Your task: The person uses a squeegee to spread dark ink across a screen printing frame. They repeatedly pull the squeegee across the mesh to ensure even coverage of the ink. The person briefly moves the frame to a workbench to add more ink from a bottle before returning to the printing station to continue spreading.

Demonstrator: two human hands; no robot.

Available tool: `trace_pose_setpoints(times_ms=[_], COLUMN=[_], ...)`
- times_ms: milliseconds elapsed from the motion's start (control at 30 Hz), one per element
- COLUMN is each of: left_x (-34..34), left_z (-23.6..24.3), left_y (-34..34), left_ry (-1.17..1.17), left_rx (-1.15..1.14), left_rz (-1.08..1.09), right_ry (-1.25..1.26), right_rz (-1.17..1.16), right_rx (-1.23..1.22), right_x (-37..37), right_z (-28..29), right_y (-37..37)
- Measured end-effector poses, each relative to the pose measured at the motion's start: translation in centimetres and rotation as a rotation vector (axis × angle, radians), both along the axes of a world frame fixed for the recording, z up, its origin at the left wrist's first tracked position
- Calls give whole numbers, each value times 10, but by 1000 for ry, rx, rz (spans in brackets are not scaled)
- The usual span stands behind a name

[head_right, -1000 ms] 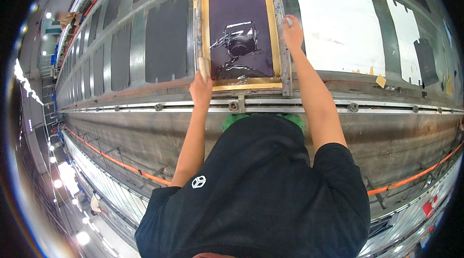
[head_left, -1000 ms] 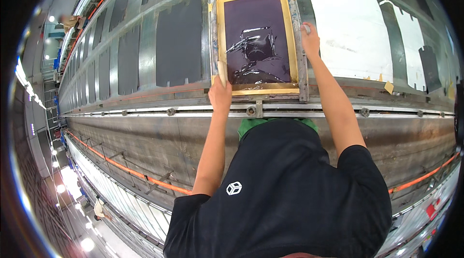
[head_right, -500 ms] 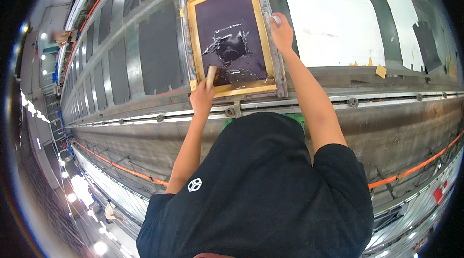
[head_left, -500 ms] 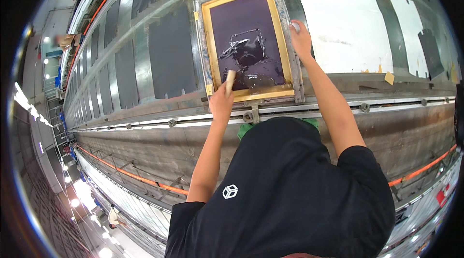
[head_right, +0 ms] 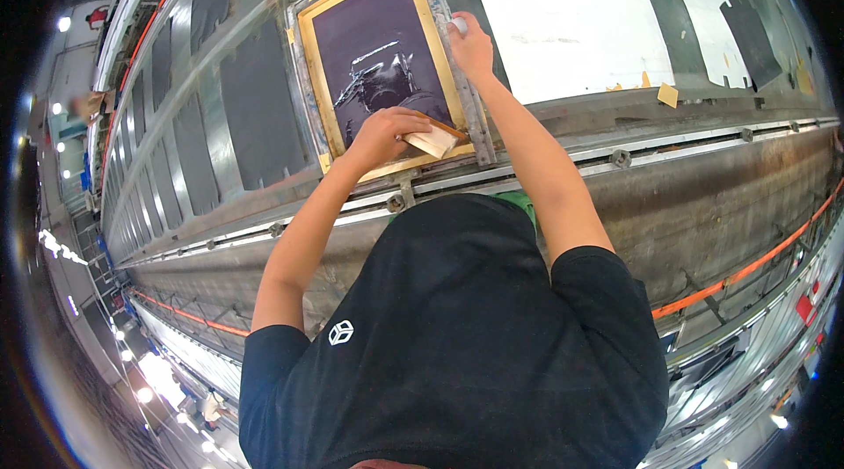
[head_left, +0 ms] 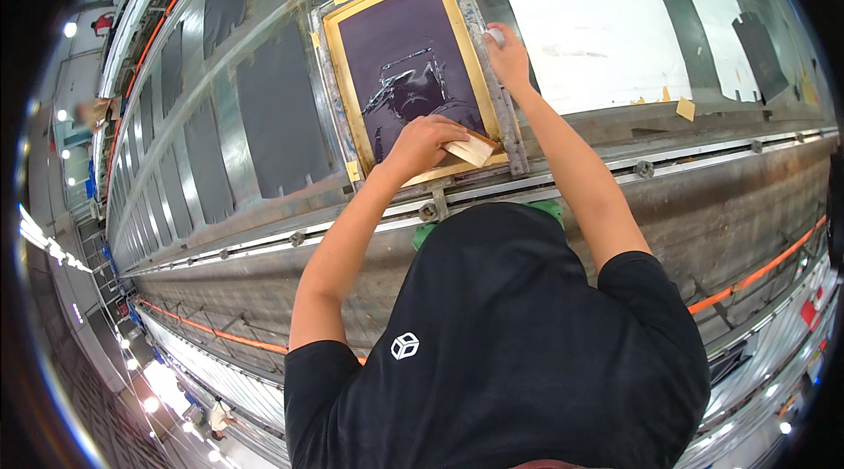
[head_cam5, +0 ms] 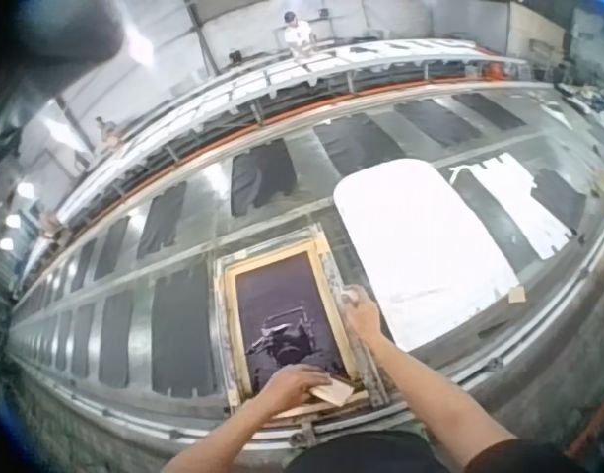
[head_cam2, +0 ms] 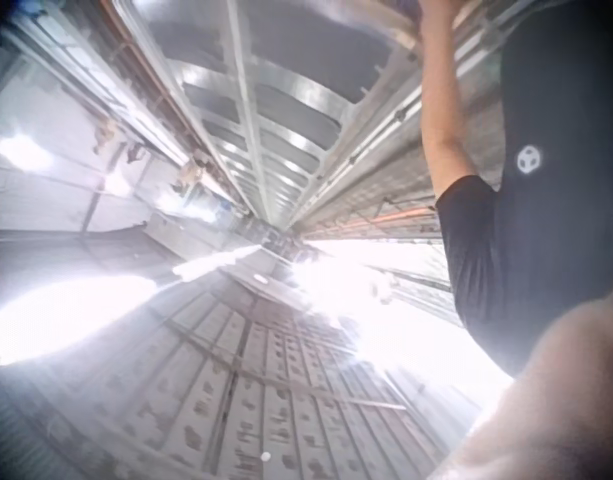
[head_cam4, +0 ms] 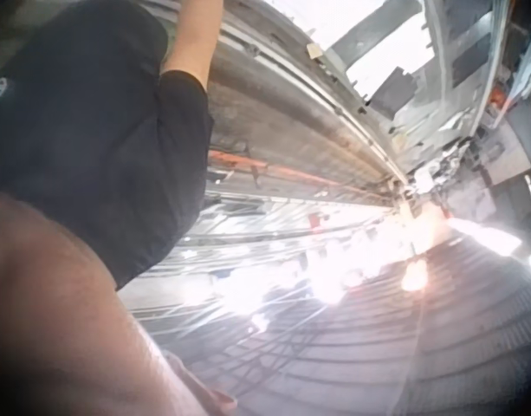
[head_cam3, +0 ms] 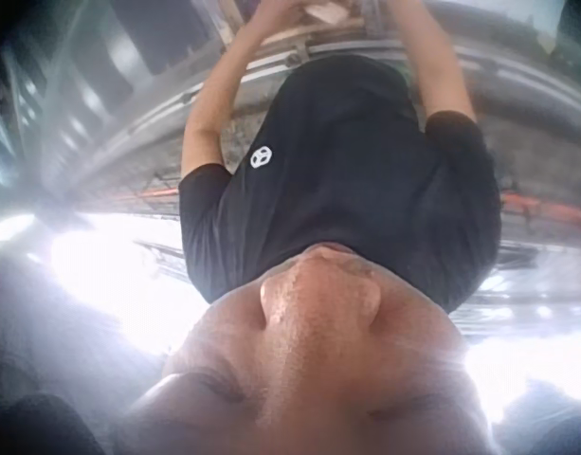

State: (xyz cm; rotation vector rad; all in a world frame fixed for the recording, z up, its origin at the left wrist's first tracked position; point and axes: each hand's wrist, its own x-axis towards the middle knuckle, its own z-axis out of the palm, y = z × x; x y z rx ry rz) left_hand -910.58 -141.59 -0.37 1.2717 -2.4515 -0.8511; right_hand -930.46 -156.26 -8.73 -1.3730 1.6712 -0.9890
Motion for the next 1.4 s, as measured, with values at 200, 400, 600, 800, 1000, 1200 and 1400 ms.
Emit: trace_pose_setpoints(times_ms=[200, 400, 600, 800, 1000, 1200, 1400], left_x=[7, 98, 29, 16, 53, 23, 38], left_z=[-11, 4, -18, -31, -26, -34, -14], left_y=[-19, 28, 91, 78, 128, 181, 183], left_ry=[20, -171, 17, -61, -176, -236, -96], left_rx=[-70, 224, 87, -147, -89, -184, -169], left_rz=[-239, 220, 878, 263, 470, 527, 456], right_ry=[-32, -33, -43, -3, -19, -29, -41], right_rz=[20, 7, -25, 43, 37, 42, 78], right_rx=[11, 33, 17, 20, -15, -26, -332], right_x=[0, -2, 1, -6, -4, -1, -18], right_z=[2, 2, -2, -5, -10, 0, -30], right_y=[0, -1, 4, -1, -4, -4, -7])
